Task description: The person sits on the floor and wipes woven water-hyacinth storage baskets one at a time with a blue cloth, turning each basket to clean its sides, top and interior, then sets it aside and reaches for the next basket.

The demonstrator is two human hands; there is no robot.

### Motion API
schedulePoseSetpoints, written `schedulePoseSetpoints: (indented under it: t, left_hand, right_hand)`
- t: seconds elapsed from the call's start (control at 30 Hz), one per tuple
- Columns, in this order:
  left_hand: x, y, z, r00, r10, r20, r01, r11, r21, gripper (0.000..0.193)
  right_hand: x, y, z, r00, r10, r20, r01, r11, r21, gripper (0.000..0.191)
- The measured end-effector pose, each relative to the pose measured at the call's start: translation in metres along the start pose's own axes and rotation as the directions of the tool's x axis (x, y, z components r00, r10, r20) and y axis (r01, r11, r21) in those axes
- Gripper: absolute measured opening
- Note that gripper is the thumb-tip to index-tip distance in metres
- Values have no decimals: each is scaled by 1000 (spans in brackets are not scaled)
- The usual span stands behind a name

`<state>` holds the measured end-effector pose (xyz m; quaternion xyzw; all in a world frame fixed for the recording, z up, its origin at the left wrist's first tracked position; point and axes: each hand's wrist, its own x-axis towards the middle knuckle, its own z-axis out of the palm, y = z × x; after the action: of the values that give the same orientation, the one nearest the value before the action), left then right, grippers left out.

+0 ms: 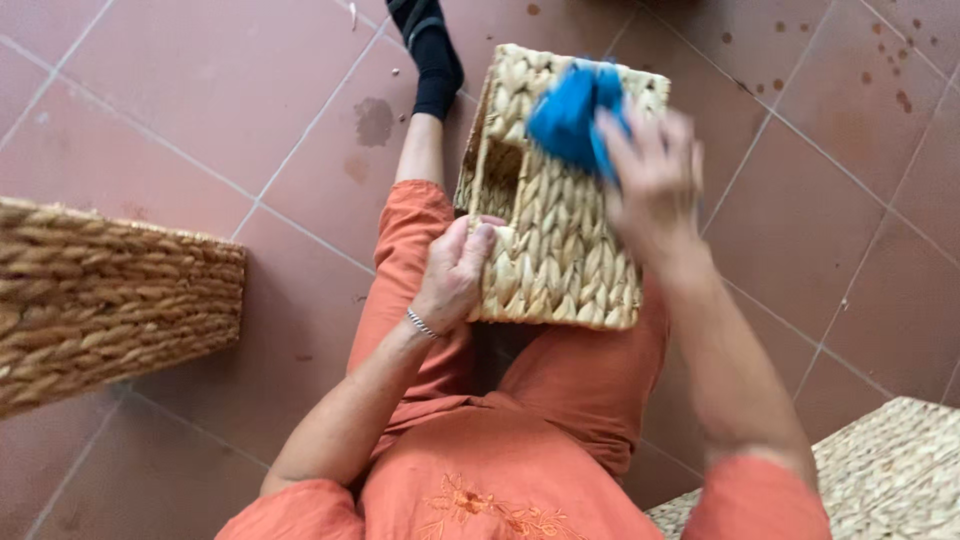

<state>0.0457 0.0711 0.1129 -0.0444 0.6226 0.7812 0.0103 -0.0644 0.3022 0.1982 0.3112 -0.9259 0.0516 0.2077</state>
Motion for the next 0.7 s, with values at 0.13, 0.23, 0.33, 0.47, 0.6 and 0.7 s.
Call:
schedulePoseSetpoints:
  t: [0.13,0.23,0.33,0.47,0.6,0.7]
  left_hand:
    - [-6,5,-5,999,-44,24,46,997,-68,25]
    - [-4,9,-10,999,-31,37,35,993,-114,25]
    - [-2,10,-11,998,-25,52,33,986,-164,26]
    - [0,6,-3,997,-55,48,64,973,-222,26]
    - [-2,-3,5,999,-35,7,35,990,-137,24]
    - [-1,-6,6,1000,-2,-20,0,998,-64,23]
  right_hand:
    - [61,29,46,982,155,-103,-160,986,-36,57]
    - [44,-7,21,985,141,-98,-147,987,-58,54]
    - [-36,-62,-37,1000,13,28,-12,999,-49,46]
    - [-116,-101,-89,993,-74,90,59,985,163,52]
    - [-83,-78,-67,998,-44,41,40,995,90,48]
    - [-15,-44,-27,999,13,-48,-14,999,-35,45]
